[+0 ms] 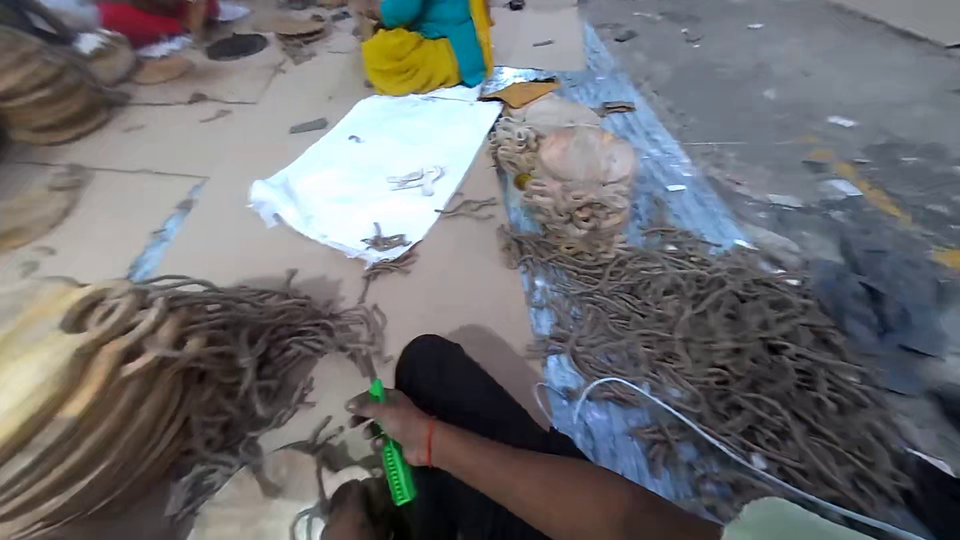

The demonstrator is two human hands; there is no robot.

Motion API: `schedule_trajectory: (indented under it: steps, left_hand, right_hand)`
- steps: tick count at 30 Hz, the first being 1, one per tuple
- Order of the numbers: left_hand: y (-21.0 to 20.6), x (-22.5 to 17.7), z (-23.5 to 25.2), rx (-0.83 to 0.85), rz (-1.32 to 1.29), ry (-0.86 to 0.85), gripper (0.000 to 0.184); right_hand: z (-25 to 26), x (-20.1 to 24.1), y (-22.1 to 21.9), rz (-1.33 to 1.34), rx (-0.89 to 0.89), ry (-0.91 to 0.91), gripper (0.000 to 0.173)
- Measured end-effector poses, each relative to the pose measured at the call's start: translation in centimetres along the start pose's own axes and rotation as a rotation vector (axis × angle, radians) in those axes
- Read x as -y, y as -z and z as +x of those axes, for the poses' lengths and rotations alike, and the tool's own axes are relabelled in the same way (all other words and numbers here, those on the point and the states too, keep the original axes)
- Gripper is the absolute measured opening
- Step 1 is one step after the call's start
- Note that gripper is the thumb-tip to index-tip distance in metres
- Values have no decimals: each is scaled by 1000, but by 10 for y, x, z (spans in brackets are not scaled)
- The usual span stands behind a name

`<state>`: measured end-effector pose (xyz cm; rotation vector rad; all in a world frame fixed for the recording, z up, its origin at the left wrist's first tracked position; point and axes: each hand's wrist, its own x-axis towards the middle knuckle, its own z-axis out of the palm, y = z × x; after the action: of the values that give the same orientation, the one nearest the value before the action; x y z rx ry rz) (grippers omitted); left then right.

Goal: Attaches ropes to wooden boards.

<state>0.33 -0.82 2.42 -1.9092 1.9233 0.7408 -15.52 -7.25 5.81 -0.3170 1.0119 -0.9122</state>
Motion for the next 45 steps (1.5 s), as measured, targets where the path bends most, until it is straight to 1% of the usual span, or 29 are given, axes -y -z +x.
schedule_trajectory:
  steps: [2,4,6,7,8,10,12,15,17,18,19,21,22,23,25,27,29,31,32,33,34,35,36,37,39,42,43,45]
  left_hand:
    - [17,6,-14,-169,-94,-30,50]
    - [33,11,-29,-359,-144,-92,41]
    - [38,12,-40,-606,-140,-214,33]
    - [37,11,-43,-714,-123,-283,31]
    - [36,8,-45,-784,-107,-347,29]
    - [29,1,-47,-857,-83,-459,29]
    - [20,-3,-44,-887,-89,-554,27]
    - [26,-4,-45,-848,-134,-707,28]
    - [31,-6,-48,-932,-223,-771,26]
    - [32,-6,-50,-1010,-286,-775,25]
    - [34,-4,-51,-1094,-354,-744,26]
    - [38,3,-49,-1212,-520,-633,30]
    - [39,9,-46,-1208,-605,-578,31]
    - [38,15,-43,-1164,-691,-536,34]
    - [33,23,-34,-1033,-847,-488,40]
    - [30,21,-29,-916,-971,-425,40]
    - [26,19,-24,-820,-1014,-365,38]
    - [25,19,-19,-755,-997,-345,37]
    - [24,18,-18,-726,-982,-340,36]
    - [23,17,-18,-694,-972,-331,36]
    - [23,17,-19,-662,-964,-317,37]
    - [25,19,-19,-635,-955,-303,37]
    - [26,22,-18,-616,-948,-290,38]
    - [27,24,-17,-607,-944,-275,38]
    - [26,26,-13,-575,-955,-244,37]
    - [21,22,-8,-475,-965,-247,36]
    - [20,21,-5,-435,-954,-254,36]
    - [21,22,-1,-362,-908,-262,37]
  right_hand:
    - [10,-11,-1,-228,34,43,30]
    - [19,-18,-6,-435,44,40,44]
    - [23,-19,-12,-547,84,20,54]
    - [21,-19,-15,-562,102,13,53]
    - [18,-17,-16,-548,121,-8,52]
    - [11,-15,-16,-479,154,-78,50]
    - [2,-14,-13,-391,137,-116,42]
    - [-21,-9,-6,-260,32,-101,22]
    - [-40,-6,2,-116,-54,-59,12]
    - [-50,-5,8,-25,-80,-22,11]
    - [-59,-3,13,58,-91,24,11]
    - [-66,9,23,166,-107,142,26]
    - [-63,20,28,167,-128,214,29]
    - [-54,34,33,138,-160,294,27]
    - [-21,64,40,72,-231,431,18]
    - [22,103,38,23,-283,534,15]
    - [72,146,27,36,-229,600,16]
    - [134,192,13,48,-204,638,19]
    - [164,212,12,6,-247,652,20]
    - [188,226,13,-91,-352,654,23]
    - [202,236,13,-182,-470,636,35]
    - [209,241,9,-237,-531,604,48]
    - [214,240,0,-271,-532,597,50]
    - [217,231,-10,-316,-495,620,47]
    - [210,202,-37,-421,-351,664,38]
    - [185,155,-91,-581,-133,684,35]
    - [183,148,-112,-634,-84,728,35]
    - [185,151,-157,-841,-6,875,35]
